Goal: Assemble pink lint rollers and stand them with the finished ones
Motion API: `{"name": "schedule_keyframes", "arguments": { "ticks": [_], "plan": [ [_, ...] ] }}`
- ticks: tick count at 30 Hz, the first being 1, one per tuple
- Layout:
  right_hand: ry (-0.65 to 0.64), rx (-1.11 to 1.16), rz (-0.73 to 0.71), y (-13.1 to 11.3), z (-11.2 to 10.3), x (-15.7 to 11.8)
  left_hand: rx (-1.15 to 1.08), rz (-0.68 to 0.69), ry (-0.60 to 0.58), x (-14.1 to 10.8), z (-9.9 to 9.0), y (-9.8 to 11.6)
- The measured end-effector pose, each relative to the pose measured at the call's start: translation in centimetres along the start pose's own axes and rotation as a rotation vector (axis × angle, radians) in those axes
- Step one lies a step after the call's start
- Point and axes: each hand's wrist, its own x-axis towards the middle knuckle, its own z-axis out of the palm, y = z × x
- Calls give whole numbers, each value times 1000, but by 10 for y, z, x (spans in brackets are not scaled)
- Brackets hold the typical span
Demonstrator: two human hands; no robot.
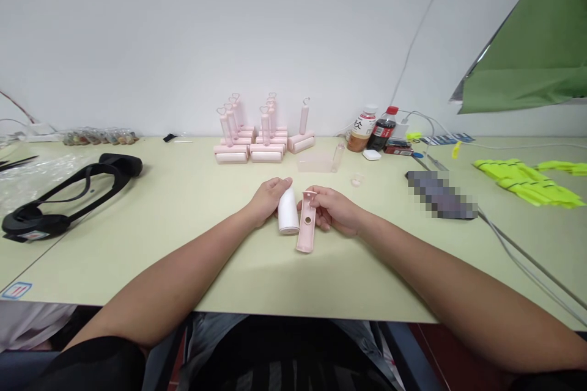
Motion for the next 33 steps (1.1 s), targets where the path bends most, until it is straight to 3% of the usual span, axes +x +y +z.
{"name": "schedule_keyframes", "arguments": {
  "ticks": [10,15,26,33],
  "plan": [
    [-100,122,-34,-5,-7,0,-9,14,11,-2,1,3],
    [-64,137,-18,-1,-11,4,19,24,-1,-4,2,5],
    [-70,218,38,4,-7,4,29,54,-121,-8,3,7],
    [-42,270,-86,3,-7,3,222,273,-269,-16,-3,11]
  ]
}}
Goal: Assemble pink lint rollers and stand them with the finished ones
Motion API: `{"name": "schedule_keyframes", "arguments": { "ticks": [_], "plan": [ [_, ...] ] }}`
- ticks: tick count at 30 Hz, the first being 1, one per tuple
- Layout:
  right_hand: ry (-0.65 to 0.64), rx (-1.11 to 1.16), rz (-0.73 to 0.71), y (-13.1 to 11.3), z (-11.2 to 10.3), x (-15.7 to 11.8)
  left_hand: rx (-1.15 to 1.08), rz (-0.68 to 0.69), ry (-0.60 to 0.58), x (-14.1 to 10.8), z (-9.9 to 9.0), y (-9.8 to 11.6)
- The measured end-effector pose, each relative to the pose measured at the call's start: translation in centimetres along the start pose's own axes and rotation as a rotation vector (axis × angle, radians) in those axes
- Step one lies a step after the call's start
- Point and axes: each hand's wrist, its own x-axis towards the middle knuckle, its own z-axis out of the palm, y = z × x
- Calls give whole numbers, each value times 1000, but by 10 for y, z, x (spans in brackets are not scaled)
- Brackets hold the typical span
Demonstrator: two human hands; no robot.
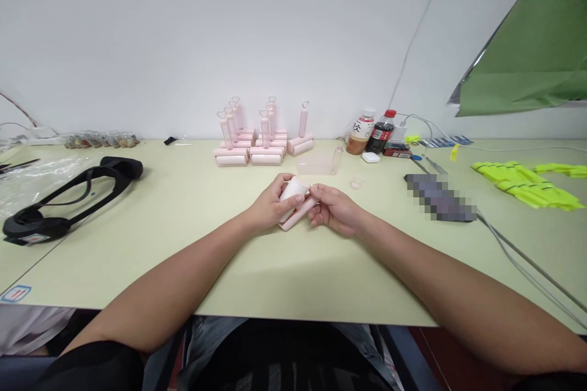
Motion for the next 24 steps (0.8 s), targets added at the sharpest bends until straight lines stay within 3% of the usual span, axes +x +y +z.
{"name": "schedule_keyframes", "arguments": {
  "ticks": [5,10,16,24],
  "plan": [
    [-53,-3,-16,0,-1,-1,289,200,-62,-3,-6,8],
    [-71,-176,1,0,-3,-1,446,267,-177,-5,-6,19],
    [-40,-366,-39,1,-6,-1,694,240,-195,-3,-10,21],
    [-3,-392,-75,-3,1,-4,865,177,-150,-1,-13,21]
  ]
}}
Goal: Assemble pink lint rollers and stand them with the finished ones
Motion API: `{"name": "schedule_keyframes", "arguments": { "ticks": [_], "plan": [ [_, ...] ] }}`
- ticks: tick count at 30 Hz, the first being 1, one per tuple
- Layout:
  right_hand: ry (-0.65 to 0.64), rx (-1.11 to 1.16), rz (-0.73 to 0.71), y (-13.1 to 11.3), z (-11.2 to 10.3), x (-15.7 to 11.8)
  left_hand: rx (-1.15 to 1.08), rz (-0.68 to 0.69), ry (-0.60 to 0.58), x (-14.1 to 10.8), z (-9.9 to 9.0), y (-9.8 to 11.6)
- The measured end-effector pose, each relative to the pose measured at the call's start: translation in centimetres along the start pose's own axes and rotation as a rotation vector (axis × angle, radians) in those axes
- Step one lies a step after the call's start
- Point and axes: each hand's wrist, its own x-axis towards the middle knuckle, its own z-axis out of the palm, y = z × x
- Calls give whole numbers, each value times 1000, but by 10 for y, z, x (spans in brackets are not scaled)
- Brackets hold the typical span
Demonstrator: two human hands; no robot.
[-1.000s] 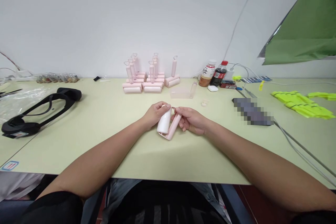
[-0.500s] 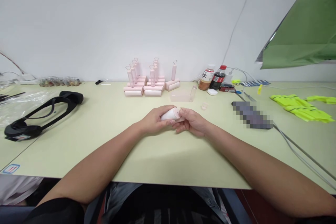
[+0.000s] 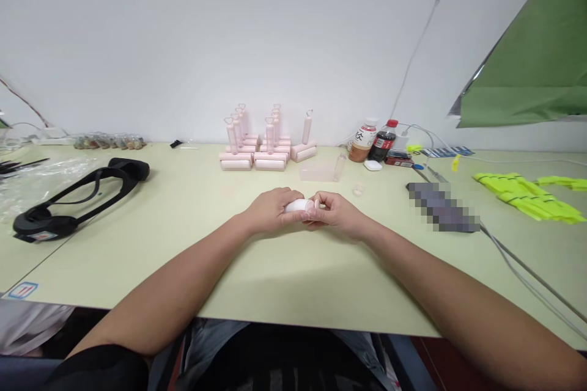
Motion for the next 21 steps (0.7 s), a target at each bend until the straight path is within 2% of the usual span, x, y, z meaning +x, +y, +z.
{"name": "schedule_keyframes", "arguments": {
  "ticks": [13,18,21],
  "plan": [
    [93,-142,-109,7,2,2,101,-82,-20,2,-3,-1],
    [107,-200,-154,14,-2,5,183,-147,22,3,2,-8],
    [130,-240,-172,15,-3,6,192,-123,47,2,6,-10]
  ]
}}
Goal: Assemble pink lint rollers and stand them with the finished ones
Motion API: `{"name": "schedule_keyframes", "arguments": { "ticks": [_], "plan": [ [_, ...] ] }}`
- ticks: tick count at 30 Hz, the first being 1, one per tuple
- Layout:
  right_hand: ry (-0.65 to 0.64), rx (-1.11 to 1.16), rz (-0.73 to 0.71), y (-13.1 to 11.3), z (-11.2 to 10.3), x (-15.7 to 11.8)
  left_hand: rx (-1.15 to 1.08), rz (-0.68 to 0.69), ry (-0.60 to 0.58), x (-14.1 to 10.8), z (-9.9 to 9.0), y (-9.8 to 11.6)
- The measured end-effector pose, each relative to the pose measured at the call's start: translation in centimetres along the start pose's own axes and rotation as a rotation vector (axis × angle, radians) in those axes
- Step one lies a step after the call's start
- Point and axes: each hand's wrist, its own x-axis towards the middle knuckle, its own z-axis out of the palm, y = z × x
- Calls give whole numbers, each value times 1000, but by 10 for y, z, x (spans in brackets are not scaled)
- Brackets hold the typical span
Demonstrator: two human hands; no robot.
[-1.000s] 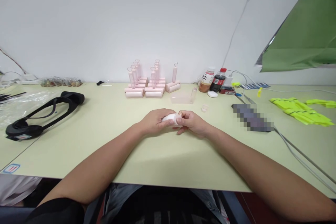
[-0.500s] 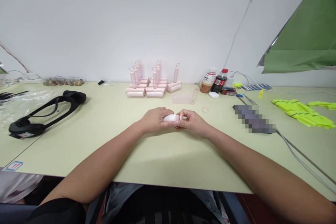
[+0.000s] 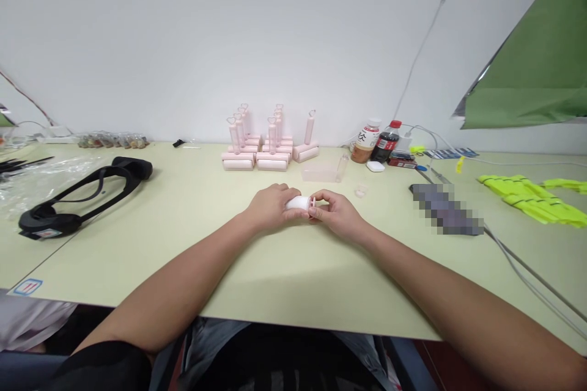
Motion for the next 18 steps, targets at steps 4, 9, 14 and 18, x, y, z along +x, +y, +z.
{"name": "schedule_keyframes", "arguments": {
  "ticks": [4,9,14,18],
  "plan": [
    [45,-87,-36,-1,0,0,15,12,30,0,4,0],
    [73,-78,-59,-2,1,0,40,-3,61,0,7,2],
    [93,-60,-66,-5,3,0,55,-14,78,0,9,3],
    [99,-62,-58,-6,3,0,56,-21,77,0,10,3]
  ]
}}
